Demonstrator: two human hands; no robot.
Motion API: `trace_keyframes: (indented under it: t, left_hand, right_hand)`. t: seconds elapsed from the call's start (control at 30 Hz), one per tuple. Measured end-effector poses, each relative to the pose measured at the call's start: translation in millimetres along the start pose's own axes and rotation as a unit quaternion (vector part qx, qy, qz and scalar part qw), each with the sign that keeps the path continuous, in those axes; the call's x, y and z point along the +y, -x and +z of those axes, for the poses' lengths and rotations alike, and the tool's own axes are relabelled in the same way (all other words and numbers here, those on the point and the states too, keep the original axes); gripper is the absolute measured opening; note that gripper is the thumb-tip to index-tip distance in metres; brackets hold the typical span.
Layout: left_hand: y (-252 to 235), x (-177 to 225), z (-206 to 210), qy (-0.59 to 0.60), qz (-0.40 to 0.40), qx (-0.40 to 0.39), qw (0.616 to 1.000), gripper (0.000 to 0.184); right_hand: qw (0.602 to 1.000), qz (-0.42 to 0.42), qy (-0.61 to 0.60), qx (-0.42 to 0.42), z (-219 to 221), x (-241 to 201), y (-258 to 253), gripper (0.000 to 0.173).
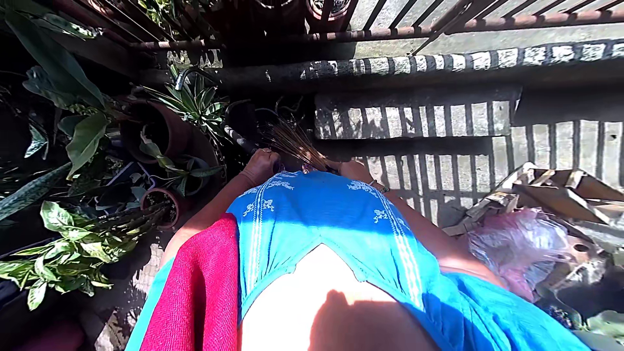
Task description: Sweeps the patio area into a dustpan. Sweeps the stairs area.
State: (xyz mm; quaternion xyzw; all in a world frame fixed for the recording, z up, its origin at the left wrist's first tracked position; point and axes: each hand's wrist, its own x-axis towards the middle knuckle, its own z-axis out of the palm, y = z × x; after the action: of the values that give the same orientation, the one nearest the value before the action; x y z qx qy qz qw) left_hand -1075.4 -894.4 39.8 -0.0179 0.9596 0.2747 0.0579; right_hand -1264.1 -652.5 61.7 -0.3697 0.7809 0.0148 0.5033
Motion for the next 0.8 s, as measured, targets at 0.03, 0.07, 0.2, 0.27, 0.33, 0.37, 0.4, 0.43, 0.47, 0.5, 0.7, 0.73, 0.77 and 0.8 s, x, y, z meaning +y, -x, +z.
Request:
trace_keyframes:
  t: [0.03,0.07,0.2,0.27,0.33,0.37,0.4,0.43,0.47,0.5,0.7,0.73,0.77,0.8]
  left_hand:
    - [-2,0,1,-0.006,0.002,-0.001,1.0,0.016]
    - [-3,1,3,-0.01,0.002,-0.005,1.0,0.016]
    - [-5,9,5,-0.01,-0.004,-0.024,1.0,0.014]
    - [-5,10,7,-0.011,0.016,-0.001,1.0,0.011]
    - [-5,12,7,-0.012,0.034,0.007,0.999,0.012]
    - [-5,13,6,-0.012,0.036,-0.001,0.999,0.012]
    - [-4,13,6,-0.013,0.037,-0.007,0.999,0.012]
    - [-3,13,4,-0.012,0.034,-0.017,0.999,0.011]
    - [-3,11,3,-0.012,0.03,-0.023,0.999,0.012]
    - [-3,9,1,-0.009,0.021,-0.033,0.999,0.013]
    - [-6,8,6,-0.018,0.02,-0.033,0.999,0.013]
    - [-6,9,8,-0.022,0.027,-0.018,0.999,0.013]
    - [-6,9,9,-0.023,0.035,-0.003,0.999,0.013]
    - [-5,9,9,-0.023,0.046,0.013,0.999,0.013]
  right_hand:
    - [1.0,0.001,-0.009,-0.001,-1,2,5,0.044]
    - [1.0,-0.006,-0.026,0.005,-1,5,9,0.043]
    - [0.986,-0.076,-0.136,0.065,11,30,6,0.041]
    - [0.984,-0.097,-0.138,0.063,13,33,-1,0.041]
    - [0.991,-0.072,-0.109,0.035,16,29,-12,0.042]
    - [0.994,-0.052,-0.089,0.029,20,29,-18,0.043]
    - [0.996,-0.036,-0.075,0.029,23,29,-22,0.043]
    - [0.997,-0.024,-0.069,0.03,23,30,-24,0.045]
    - [0.997,-0.017,-0.066,0.032,20,29,-22,0.047]
    - [0.997,-0.016,-0.069,0.034,16,28,-17,0.048]
    - [0.992,-0.046,-0.111,0.05,9,32,6,0.043]
    - [0.99,-0.059,-0.12,0.048,11,30,5,0.042]
    - [0.989,-0.062,-0.125,0.038,11,26,3,0.043]
    - [0.991,-0.053,-0.119,0.023,12,20,0,0.044]
